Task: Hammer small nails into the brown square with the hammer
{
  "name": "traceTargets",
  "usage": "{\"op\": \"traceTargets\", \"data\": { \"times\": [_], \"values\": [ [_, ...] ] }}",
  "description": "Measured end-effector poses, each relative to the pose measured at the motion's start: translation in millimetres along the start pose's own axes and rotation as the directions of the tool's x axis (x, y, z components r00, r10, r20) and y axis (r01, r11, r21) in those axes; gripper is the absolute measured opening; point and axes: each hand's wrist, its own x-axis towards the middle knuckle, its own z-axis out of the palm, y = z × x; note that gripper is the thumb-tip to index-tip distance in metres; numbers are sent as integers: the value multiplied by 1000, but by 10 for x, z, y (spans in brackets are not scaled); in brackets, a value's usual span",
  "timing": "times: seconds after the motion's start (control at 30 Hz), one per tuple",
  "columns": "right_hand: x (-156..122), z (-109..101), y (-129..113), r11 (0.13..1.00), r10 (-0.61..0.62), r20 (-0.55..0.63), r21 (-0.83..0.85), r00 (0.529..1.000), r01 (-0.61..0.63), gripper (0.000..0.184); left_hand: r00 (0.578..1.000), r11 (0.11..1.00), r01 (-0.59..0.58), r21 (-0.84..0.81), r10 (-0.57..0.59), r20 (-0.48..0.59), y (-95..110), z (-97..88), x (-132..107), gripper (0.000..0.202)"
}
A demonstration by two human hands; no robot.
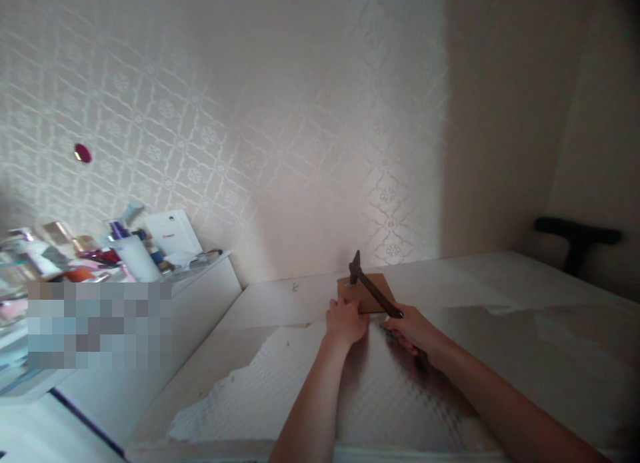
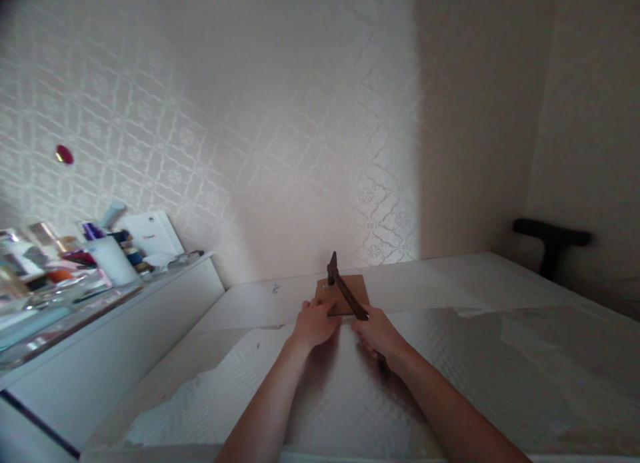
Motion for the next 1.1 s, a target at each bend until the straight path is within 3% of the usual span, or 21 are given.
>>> {"op": "traceTargets", "data": {
  "times": [0.4, 0.9, 1.1],
  "values": [
    [-28, -1, -30, 1000, -11, 9, -18, 1000, 11, 43, 1000, 1000, -3, 10, 3, 5, 2, -4, 1, 48],
    [-18, -2, -9, 999, -12, 9, 46, 1000, 12, 24, 1000, 1000, -11, 11, 11, -17, -17, 30, 25, 49],
    [-5, 2, 5, 998, -11, 8, 56, 1000, 11, 27, 1000, 1000, 1, 6, -1, -5, -16, 17, 25, 49]
  ]
}}
